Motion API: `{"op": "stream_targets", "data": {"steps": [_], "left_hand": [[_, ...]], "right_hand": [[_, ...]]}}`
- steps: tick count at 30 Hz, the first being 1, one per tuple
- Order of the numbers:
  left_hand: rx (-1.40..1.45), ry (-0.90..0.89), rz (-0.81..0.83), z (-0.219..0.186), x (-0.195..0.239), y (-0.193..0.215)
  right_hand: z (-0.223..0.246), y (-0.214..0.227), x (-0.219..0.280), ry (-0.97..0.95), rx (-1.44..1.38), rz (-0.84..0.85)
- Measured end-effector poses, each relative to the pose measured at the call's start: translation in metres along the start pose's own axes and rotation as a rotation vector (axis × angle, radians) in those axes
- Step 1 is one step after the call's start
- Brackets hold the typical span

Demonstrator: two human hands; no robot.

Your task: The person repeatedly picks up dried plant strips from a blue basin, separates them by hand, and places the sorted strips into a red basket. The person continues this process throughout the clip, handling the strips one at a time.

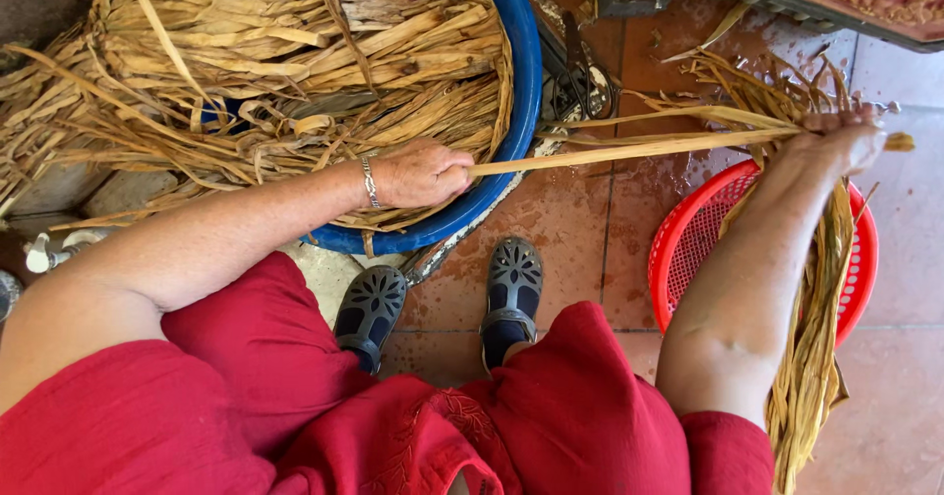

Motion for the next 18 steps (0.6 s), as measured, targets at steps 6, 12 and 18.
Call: {"op": "stream_targets", "data": {"steps": [6,12,18], "left_hand": [[-0.065,0.026,0.023,0.053,0.02,-0.011],[-0.178,0.356,0.512,0.152,0.04,-0.073],[-0.556,0.536,0.392,0.218,0.012,-0.066]], "right_hand": [[0.038,-0.002,0.012,-0.026,-0.127,0.163],[0.013,-0.032,0.172,-0.211,0.152,0.385],[0.001,-0.067,0.297,-0.314,0.236,0.579]]}}
Point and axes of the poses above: each hand's wrist, its own x-axis away from the middle knuckle, its own y-axis out of the back of the hand, z = x × y, the point moved 8 cm from there along -x, towards the middle knuckle, and after that the axes turned 1 degree about -x, right-handed, at the moved point
